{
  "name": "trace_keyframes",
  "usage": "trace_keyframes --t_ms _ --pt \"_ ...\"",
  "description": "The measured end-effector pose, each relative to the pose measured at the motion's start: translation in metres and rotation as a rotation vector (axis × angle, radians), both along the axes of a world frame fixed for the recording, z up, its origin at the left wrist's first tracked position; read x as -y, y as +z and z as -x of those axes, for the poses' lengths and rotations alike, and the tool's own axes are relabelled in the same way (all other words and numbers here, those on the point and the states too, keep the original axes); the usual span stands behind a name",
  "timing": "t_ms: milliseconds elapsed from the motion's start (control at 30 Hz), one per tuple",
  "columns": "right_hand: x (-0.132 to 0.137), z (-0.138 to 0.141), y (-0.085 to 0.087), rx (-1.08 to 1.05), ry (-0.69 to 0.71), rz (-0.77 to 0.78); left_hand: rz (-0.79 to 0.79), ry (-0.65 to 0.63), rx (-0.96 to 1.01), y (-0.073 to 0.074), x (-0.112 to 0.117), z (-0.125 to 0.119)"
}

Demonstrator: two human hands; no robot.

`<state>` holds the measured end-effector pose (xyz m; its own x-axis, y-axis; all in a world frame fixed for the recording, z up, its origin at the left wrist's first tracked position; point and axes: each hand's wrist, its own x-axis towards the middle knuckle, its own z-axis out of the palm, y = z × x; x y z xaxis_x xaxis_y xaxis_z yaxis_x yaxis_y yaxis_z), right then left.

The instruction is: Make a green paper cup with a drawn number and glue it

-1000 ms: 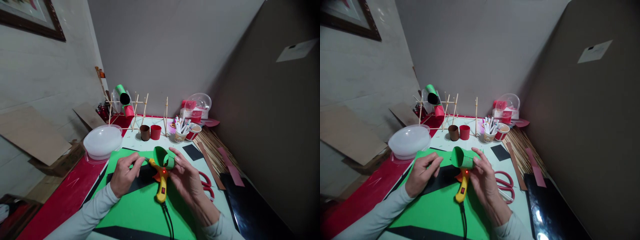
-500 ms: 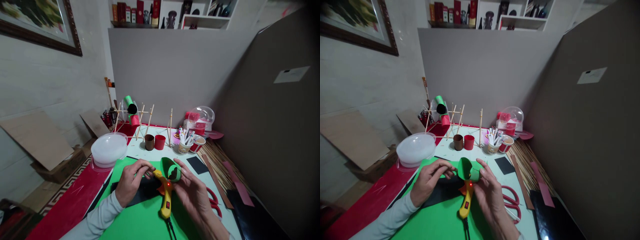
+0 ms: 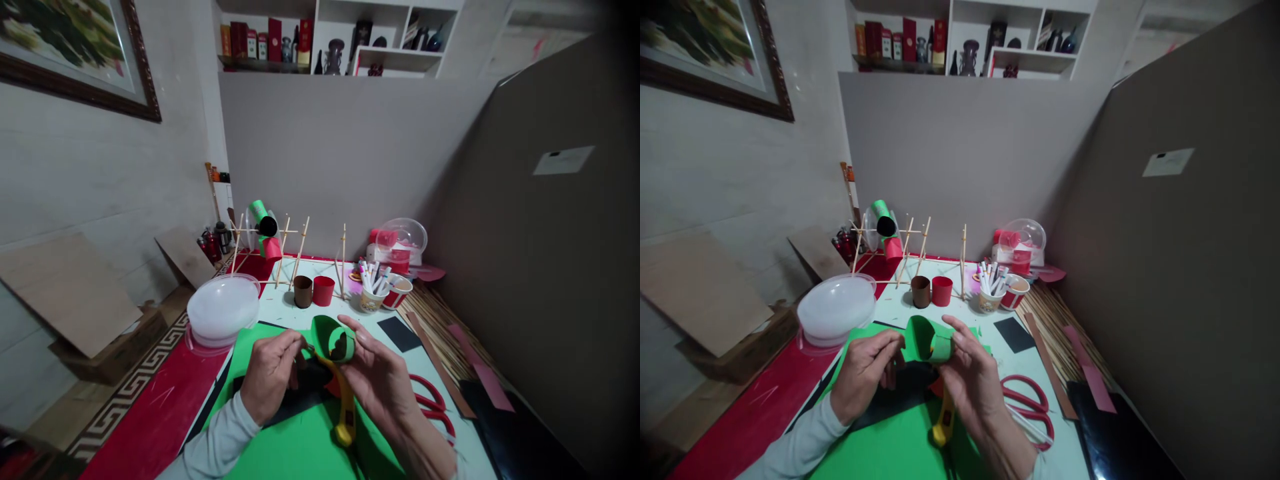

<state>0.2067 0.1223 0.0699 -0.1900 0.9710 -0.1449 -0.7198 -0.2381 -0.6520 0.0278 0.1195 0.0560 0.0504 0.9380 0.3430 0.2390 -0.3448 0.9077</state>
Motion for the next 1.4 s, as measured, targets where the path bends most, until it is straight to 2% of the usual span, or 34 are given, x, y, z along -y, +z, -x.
trace_keyframes --t_ms 100,233,400,567,833,1033,1233,1400 --pt "-0.004 0.005 0.006 -0.006 0.013 -0.041 -0.008 0.034 -0.026 0.003 -0.002 0.002" --pt "-0.008 0.005 0.008 -0.020 0.014 -0.058 0.045 0.017 0.003 0.006 -0.005 0.000" --pt "-0.009 0.002 0.004 -0.040 0.007 -0.056 0.109 -0.005 0.066 0.008 -0.008 0.000" --pt "-0.009 0.004 0.000 -0.074 0.017 -0.054 0.154 0.028 0.139 0.008 -0.011 0.010" --pt "-0.011 0.002 -0.006 -0.114 0.016 -0.039 0.128 0.064 0.324 0.003 -0.016 0.022" --pt "-0.010 0.000 -0.004 -0.153 0.005 -0.043 0.072 -0.014 0.406 0.008 -0.012 0.020" --pt "-0.010 0.003 0.004 -0.187 -0.011 -0.064 -0.055 -0.169 0.453 0.019 -0.013 0.024" --pt "-0.002 0.011 0.019 -0.203 -0.012 -0.093 -0.051 -0.223 0.467 0.014 -0.017 0.022"
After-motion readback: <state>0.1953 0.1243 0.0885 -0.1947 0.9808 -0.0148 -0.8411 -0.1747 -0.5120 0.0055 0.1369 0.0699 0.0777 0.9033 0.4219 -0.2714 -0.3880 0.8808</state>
